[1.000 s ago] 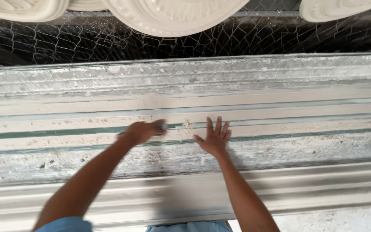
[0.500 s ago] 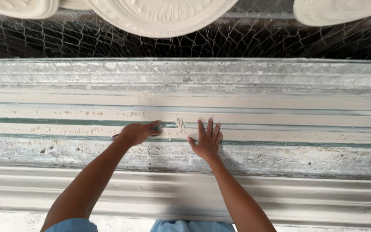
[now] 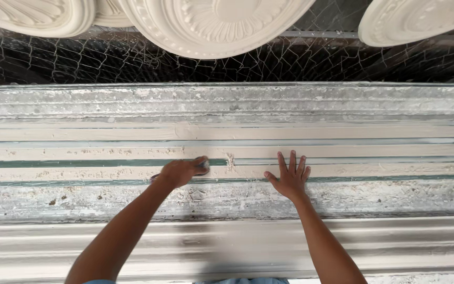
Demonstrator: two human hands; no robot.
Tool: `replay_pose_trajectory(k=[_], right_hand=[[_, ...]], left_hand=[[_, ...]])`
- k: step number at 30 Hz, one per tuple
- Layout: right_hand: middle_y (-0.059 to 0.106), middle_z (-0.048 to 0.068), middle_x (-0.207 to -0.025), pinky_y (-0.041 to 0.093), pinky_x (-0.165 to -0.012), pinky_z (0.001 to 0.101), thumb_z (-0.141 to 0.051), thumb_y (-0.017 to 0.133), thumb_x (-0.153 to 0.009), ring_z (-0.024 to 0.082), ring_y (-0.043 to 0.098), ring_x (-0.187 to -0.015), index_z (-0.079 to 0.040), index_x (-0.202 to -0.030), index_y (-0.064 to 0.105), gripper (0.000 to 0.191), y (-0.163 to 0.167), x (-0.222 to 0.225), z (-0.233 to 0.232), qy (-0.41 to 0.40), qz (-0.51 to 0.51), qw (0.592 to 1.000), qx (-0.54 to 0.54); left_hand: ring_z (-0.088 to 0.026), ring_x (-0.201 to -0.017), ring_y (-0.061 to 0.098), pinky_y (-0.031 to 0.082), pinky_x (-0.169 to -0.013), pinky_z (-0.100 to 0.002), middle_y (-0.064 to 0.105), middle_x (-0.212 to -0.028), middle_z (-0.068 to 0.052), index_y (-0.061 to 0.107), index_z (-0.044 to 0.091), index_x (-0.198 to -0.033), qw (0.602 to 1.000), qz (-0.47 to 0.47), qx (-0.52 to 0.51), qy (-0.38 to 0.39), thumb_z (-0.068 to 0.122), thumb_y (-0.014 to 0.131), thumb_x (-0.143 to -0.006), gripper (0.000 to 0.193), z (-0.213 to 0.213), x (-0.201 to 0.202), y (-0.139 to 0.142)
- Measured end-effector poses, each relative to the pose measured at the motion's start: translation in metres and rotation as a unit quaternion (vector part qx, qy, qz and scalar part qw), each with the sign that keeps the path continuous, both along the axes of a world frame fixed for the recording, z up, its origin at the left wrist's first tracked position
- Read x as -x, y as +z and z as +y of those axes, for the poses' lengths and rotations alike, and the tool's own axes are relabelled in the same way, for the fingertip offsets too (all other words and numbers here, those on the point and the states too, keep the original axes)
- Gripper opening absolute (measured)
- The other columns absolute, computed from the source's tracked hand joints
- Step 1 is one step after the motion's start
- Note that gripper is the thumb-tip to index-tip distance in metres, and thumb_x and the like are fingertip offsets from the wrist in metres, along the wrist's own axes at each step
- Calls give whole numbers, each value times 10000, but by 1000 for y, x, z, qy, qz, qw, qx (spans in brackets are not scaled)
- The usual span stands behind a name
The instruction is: The person scrapes a white powdery residue from a long, ribbed mold using a small metal scraper. The person holds the mold with one hand and scrapes along the grooves with the other, moving from one end to the other.
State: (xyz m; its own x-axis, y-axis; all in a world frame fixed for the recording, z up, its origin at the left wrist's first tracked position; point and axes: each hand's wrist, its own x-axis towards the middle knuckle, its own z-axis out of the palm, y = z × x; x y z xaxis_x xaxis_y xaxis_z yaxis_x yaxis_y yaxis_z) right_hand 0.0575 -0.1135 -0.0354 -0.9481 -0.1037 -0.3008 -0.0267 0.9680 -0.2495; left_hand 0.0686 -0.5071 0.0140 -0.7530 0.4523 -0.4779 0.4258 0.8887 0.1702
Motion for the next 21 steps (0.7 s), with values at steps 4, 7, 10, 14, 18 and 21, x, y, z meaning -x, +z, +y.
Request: replay_pose_trajectory(k=[4,7,10,14,18,21], right_hand=[[-73,173,-1703,-60,-1127,737,-868,410,-825,515,-189,-1505,-357,-1625,144,986,5,1,-5,-3,-2,1000,-3],[-54,159,-1713,-50,-1146,736,-875,406,-823,499,-171,-1524,-370,-1628,151,984,10,0,-5,-8,-2,1000,-10],[-43,160,-1711,-33,-1155,724,-880,408,-819,501,-153,-1525,-372,-1627,160,987,15,-2,-5,-9,7,1000,-9],[-43,156,-1713,-36,-1158,717,-878,410,-826,496,-155,-1528,-365,-1624,164,980,18,-2,-7,-9,16,1000,-10],[-50,142,-1718,-38,-1162,711,-875,416,-821,484,-161,-1531,-372,-1627,162,983,20,0,-8,-19,2,1000,-17],[-67,132,-1718,-59,-1169,697,-876,432,-813,463,-179,-1535,-369,-1626,159,996,21,0,-7,-21,-8,1000,-3]], left_hand=[[-227,-1098,716,551,-1058,-423,277,-1652,170,549,528,-1400,1000,-7,5,17,114,480,-1043,551,10,0,12],[-290,-1067,706,624,-945,-417,279,-1662,136,550,479,-1389,1000,-18,21,-13,61,503,-1002,572,72,16,8],[-303,-1096,697,604,-932,-450,376,-1614,69,638,402,-1329,994,84,-59,-43,86,549,-979,480,92,22,9],[-293,-1090,702,584,-975,-437,405,-1581,92,640,387,-1313,999,22,-31,-23,85,540,-983,459,47,14,22],[-275,-1059,735,570,-1009,-419,390,-1612,99,635,350,-1320,999,-4,-26,-20,24,507,-985,485,36,18,24],[-284,-1103,715,572,-1018,-412,453,-1563,60,647,370,-1334,998,16,-35,-51,52,500,-1012,476,76,32,13]])
